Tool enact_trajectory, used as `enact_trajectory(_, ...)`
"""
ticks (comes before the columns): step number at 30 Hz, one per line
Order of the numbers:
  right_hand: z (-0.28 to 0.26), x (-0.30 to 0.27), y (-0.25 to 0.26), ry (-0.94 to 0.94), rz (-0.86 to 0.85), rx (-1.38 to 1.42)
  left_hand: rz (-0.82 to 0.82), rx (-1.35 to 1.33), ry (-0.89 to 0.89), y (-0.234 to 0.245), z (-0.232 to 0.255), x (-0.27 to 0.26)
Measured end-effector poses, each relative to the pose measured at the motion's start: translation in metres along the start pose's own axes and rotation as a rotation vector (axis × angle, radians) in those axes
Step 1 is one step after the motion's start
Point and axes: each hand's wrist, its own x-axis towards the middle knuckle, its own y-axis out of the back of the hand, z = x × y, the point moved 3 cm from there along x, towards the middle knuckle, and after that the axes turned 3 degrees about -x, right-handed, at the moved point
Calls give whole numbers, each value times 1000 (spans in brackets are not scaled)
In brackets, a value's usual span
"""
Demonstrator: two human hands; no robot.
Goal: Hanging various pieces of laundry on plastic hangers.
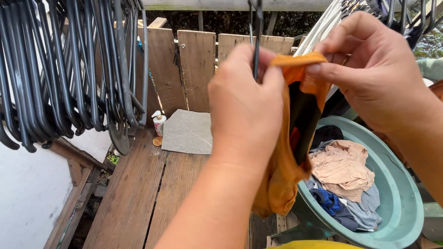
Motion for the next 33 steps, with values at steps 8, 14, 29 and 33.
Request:
enact_trajectory(8,-6,-15,-2,191,25,-709,-22,-215,-41,-5,7,21)
enact_trajectory(14,22,-27,-8,199,112,-1103,33,-287,-2,0,6,25)
enact_trajectory(29,71,-16,-7,-526,-80,-727,109,-175,-215,64,38,37)
enact_trajectory(33,47,-15,-73,-346,-308,-311,77,-216,-123,53,33,33)
